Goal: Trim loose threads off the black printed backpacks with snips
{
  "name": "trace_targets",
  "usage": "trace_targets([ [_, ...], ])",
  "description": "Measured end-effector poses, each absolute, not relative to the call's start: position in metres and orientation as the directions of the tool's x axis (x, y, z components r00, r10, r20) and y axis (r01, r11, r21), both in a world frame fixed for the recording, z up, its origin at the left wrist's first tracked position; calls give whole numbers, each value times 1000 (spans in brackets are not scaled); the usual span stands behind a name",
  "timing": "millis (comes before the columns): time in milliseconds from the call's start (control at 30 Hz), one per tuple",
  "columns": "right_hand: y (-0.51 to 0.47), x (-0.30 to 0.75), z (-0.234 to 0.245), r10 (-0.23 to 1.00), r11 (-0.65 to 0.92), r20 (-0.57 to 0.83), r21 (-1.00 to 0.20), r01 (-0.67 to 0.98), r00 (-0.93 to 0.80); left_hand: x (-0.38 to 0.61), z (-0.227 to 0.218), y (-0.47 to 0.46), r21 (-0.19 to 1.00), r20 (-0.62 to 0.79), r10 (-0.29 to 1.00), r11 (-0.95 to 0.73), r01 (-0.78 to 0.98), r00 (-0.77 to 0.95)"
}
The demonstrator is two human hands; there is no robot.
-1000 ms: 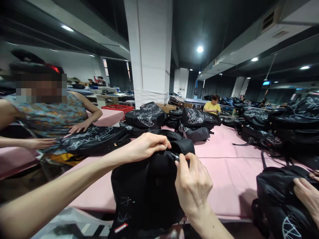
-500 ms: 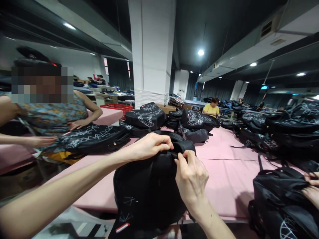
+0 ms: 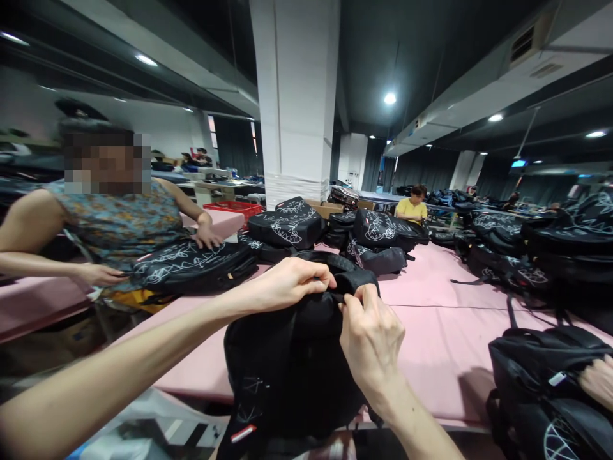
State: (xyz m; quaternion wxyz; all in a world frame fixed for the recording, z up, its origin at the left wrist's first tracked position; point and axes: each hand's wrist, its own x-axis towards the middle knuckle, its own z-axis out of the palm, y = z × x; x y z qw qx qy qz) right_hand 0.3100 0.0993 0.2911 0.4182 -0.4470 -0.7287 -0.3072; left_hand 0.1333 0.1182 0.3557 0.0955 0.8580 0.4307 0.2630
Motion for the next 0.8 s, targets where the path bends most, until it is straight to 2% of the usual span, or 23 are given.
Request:
trace_targets([
  [167, 102, 318, 290, 386, 429, 883, 84, 899, -266, 120, 365, 107, 495, 342, 809, -587, 641, 477],
  [267, 104, 323, 287, 386, 468, 877, 81, 880, -286, 90, 368, 88, 546, 397, 799, -601, 584, 452],
  [367, 107, 328, 280, 376, 538, 872, 70, 840, -314, 63, 353, 65, 563, 470, 856, -479, 674, 216],
  [467, 108, 337, 274, 389, 685, 843, 5, 728, -371, 58, 322, 49, 577, 449, 893, -298, 760, 9],
  [533, 109, 348, 272, 432, 800, 784, -103, 591, -447, 66, 301, 45, 617, 425, 905, -267, 740, -27],
  [600, 111, 359, 272, 506, 825, 750, -276, 494, -426, 75, 287, 48, 693, 409, 910, -261, 672, -68],
  [667, 115, 367, 274, 627, 738, 744, -473, 480, -231, 83, 281, 54, 765, 400, 907, -249, 593, -135],
  [733, 118, 366, 275, 737, 603, 675, -632, 487, -36, 87, 281, 59, 812, 386, 901, -231, 536, -196],
  [800, 120, 357, 272, 834, 495, 552, -724, 480, -28, 87, 284, 61, 839, 349, 914, -207, 503, -207],
])
